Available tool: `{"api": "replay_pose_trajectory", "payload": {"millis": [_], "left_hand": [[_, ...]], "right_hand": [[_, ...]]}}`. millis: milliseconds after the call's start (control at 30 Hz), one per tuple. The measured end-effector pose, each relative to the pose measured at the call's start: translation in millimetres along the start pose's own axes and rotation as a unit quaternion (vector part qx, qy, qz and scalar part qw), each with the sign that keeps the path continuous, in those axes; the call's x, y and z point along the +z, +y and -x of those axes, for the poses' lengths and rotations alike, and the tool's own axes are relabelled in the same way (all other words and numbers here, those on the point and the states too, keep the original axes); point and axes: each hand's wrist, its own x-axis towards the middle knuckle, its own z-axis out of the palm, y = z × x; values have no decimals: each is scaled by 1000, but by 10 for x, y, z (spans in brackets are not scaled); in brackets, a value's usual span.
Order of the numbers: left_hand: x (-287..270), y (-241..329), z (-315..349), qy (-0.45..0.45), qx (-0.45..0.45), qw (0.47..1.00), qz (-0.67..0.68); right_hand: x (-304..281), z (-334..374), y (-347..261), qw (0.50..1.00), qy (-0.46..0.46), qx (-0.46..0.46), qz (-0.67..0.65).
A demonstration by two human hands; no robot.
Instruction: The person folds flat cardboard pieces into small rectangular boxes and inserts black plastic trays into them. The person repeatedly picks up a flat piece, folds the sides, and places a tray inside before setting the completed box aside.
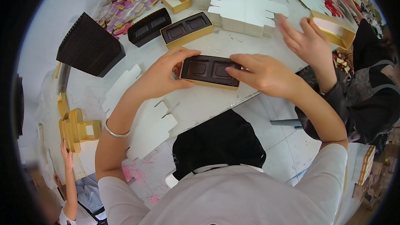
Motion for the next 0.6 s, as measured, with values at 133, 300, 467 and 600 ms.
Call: {"api": "replay_pose_trajectory", "payload": {"millis": [133, 300, 467, 600], "left_hand": [[10, -6, 1, 11, 1, 1000, 5], [20, 4, 52, 29, -2, 999, -17], [-9, 74, 254, 140, 80, 973, -166], [-156, 396, 896, 160, 37, 969, -186]], "right_hand": [[59, 49, -25, 999, -35, 36, -5], [107, -3, -387, 994, -46, 96, 33], [500, 33, -264, 985, 66, 147, 70], [453, -76, 163, 975, 110, 165, 97]]}}
